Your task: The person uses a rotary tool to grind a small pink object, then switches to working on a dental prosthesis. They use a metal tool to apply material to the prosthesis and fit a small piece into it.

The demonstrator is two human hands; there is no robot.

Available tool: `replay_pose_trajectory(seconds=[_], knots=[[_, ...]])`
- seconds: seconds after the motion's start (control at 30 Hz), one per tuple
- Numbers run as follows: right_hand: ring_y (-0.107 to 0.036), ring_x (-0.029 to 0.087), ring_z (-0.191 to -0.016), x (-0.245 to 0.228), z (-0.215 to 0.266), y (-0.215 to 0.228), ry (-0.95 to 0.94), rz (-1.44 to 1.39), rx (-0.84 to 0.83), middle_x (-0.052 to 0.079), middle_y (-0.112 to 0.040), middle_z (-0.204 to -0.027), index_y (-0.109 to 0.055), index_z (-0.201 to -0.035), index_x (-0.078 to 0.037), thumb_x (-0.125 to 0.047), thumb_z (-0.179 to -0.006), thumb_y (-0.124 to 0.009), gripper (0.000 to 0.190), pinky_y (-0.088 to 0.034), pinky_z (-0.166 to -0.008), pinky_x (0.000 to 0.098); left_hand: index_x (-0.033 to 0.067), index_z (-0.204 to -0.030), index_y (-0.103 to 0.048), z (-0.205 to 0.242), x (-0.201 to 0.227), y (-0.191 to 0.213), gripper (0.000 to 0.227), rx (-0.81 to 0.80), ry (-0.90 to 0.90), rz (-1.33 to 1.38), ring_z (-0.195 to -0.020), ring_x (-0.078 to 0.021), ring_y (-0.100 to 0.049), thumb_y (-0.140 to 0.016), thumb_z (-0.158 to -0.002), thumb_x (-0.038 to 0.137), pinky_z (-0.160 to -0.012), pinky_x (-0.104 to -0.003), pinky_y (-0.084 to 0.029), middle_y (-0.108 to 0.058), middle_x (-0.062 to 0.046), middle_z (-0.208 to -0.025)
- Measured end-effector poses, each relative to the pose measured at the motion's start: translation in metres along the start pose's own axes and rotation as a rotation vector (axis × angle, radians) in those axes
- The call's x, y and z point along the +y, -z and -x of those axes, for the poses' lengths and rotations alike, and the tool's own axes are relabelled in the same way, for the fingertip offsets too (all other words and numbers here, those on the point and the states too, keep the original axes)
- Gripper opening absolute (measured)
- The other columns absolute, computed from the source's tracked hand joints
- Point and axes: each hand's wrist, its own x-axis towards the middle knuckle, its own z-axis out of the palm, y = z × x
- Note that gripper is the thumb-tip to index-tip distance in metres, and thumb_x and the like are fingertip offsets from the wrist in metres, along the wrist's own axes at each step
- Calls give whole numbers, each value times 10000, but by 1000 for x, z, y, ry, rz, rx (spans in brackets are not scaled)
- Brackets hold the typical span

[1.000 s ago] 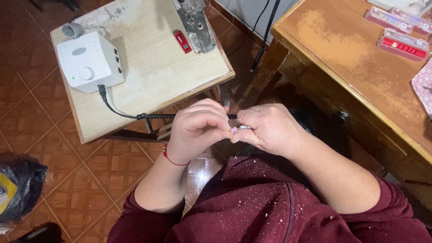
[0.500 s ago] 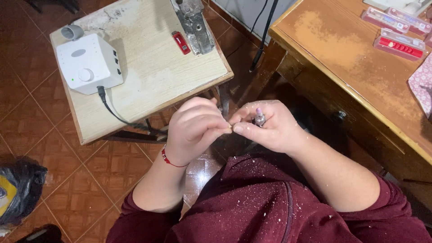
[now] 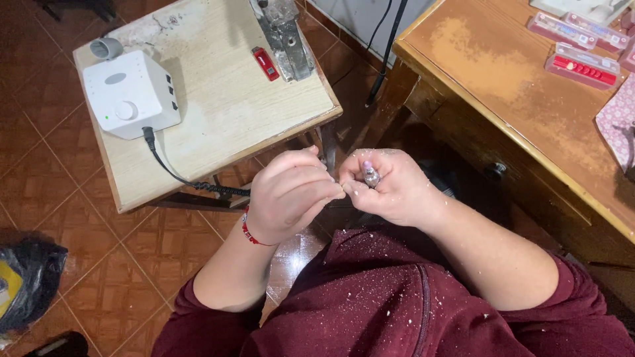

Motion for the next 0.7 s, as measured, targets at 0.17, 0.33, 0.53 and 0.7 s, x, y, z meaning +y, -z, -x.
replay_pose_trajectory(seconds=[0.17, 0.33, 0.53, 0.7], knots=[[-565, 67, -723, 2, -7, -3, 76, 207, 20, -11, -627, -789, -641, -925, -60, -92, -873, -668, 67, -519, -686, 241, 69, -945, -717, 1, -4, 0, 156, -43, 12, 70, -940, -272, -668, -811, -822, 84, -984, -418, -584, -677, -62, -930], [-589, 124, -656, 34, -30, 8, 15, 423, 149, 46, -636, -736, -650, -908, -61, -107, -840, -663, 83, -520, -631, 288, 74, -875, -723, 32, -80, 0, 94, -67, 122, -199, -922, -295, -661, -802, -841, 114, -868, -421, -559, -696, -84, -898], [-674, 331, -728, 59, -54, 23, -333, 714, 247, 173, -708, -799, -696, -912, -36, -346, -927, -713, 311, -545, -704, 421, 79, -752, -720, 69, -206, 13, 51, -360, 489, -623, -862, -361, -662, -691, -783, 106, -814, -453, -546, -724, -135, -829], [-699, 379, -806, 73, -61, 26, -338, 755, 240, 199, -726, -861, -721, -958, -31, -382, -918, -730, 354, -554, -755, 444, 78, -747, -729, 82, -234, 0, 80, -465, 516, -773, -848, -367, -662, -658, -756, 113, -794, -454, -546, -722, -154, -837]])
